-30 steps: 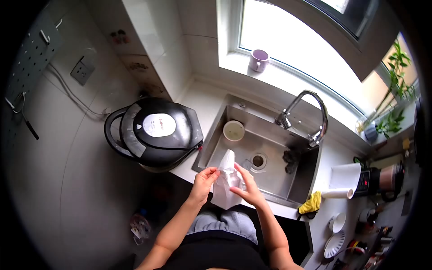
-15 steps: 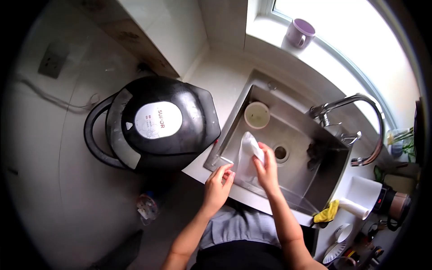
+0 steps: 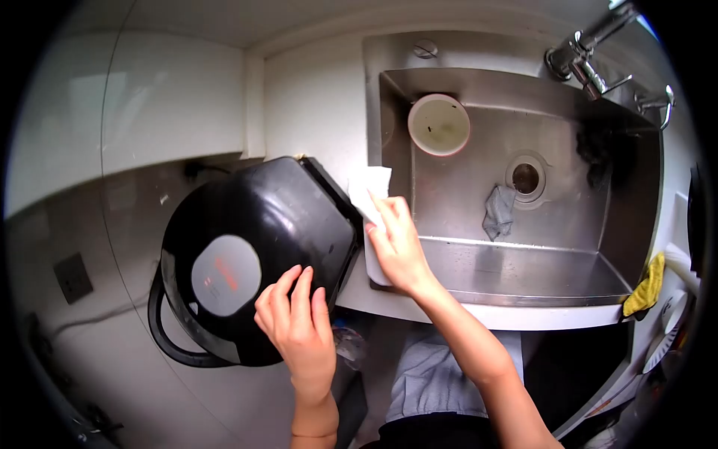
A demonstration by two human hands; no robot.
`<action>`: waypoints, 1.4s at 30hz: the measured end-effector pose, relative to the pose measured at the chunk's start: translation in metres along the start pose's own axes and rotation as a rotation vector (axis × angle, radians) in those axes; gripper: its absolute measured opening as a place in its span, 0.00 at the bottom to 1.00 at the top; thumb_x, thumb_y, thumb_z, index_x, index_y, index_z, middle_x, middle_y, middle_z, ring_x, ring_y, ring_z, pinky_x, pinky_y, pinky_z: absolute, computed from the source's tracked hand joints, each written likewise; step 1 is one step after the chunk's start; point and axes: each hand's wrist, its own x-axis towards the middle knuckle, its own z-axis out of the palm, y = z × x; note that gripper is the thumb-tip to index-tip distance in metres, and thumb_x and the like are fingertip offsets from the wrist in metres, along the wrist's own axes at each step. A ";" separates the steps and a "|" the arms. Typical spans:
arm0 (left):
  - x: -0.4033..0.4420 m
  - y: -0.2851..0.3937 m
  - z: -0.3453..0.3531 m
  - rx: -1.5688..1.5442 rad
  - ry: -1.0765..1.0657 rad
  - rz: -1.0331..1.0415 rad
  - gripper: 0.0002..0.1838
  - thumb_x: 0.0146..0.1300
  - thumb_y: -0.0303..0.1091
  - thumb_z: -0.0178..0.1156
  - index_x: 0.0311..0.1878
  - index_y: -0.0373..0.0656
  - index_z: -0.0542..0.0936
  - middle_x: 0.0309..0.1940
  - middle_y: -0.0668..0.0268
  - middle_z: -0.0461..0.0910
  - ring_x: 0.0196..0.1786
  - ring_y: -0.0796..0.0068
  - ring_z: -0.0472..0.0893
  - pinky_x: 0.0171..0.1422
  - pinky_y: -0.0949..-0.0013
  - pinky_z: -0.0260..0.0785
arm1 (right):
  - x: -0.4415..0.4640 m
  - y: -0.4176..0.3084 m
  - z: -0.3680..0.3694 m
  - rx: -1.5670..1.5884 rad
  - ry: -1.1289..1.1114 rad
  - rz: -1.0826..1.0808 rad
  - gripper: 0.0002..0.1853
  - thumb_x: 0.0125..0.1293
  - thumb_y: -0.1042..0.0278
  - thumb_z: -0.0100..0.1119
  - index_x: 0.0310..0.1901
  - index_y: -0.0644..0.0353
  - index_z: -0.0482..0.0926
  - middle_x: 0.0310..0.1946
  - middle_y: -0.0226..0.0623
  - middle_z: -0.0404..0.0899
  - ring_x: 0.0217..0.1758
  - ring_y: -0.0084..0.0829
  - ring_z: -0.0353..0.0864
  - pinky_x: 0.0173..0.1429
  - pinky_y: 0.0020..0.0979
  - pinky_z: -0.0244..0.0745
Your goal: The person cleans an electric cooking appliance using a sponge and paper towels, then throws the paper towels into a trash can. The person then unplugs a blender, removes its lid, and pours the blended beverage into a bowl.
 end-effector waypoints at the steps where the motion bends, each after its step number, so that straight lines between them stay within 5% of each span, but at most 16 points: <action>1: 0.003 0.000 0.002 0.038 0.001 -0.004 0.15 0.64 0.27 0.63 0.54 0.40 0.82 0.57 0.63 0.77 0.57 0.60 0.72 0.63 0.57 0.60 | 0.000 -0.003 -0.001 0.064 -0.046 0.025 0.29 0.66 0.73 0.54 0.70 0.63 0.67 0.48 0.46 0.68 0.51 0.41 0.73 0.61 0.34 0.69; 13: 0.016 0.010 0.019 0.250 -0.008 -0.034 0.20 0.60 0.27 0.65 0.57 0.40 0.81 0.63 0.60 0.73 0.64 0.57 0.68 0.69 0.55 0.55 | 0.011 0.016 -0.017 0.396 -0.280 0.183 0.25 0.72 0.68 0.45 0.70 0.64 0.69 0.51 0.48 0.73 0.57 0.40 0.75 0.66 0.33 0.66; 16: 0.015 0.011 0.022 0.287 -0.011 -0.040 0.21 0.60 0.28 0.66 0.58 0.40 0.80 0.63 0.60 0.73 0.65 0.58 0.69 0.69 0.55 0.53 | 0.020 0.011 -0.024 0.310 -0.407 0.108 0.29 0.65 0.74 0.45 0.70 0.61 0.69 0.52 0.45 0.72 0.57 0.35 0.74 0.64 0.33 0.68; 22: 0.014 0.012 0.023 0.342 -0.025 -0.060 0.21 0.62 0.29 0.64 0.59 0.40 0.80 0.64 0.61 0.74 0.66 0.60 0.69 0.72 0.55 0.50 | 0.036 -0.001 -0.030 -0.052 -0.367 -0.314 0.23 0.58 0.78 0.58 0.58 0.63 0.77 0.52 0.44 0.72 0.55 0.44 0.74 0.59 0.41 0.71; 31: 0.015 0.014 0.025 0.386 -0.039 -0.066 0.20 0.63 0.29 0.63 0.59 0.40 0.79 0.64 0.62 0.75 0.66 0.62 0.69 0.73 0.56 0.48 | 0.053 0.004 -0.028 -0.224 -0.350 -0.380 0.14 0.54 0.76 0.58 0.44 0.61 0.81 0.42 0.38 0.76 0.49 0.39 0.71 0.52 0.38 0.67; 33: 0.014 0.014 0.025 0.382 -0.054 -0.068 0.23 0.62 0.30 0.65 0.61 0.41 0.79 0.65 0.61 0.73 0.66 0.59 0.69 0.71 0.53 0.49 | 0.059 0.003 -0.031 -0.231 -0.489 -0.319 0.13 0.55 0.73 0.58 0.44 0.60 0.82 0.44 0.38 0.75 0.51 0.39 0.70 0.55 0.39 0.64; 42: 0.012 0.015 0.030 0.390 -0.049 -0.087 0.23 0.63 0.29 0.64 0.63 0.42 0.78 0.66 0.61 0.73 0.67 0.60 0.68 0.72 0.52 0.47 | 0.054 0.006 -0.029 -0.140 -0.402 -0.377 0.11 0.59 0.74 0.57 0.43 0.64 0.84 0.55 0.40 0.75 0.62 0.40 0.69 0.61 0.41 0.61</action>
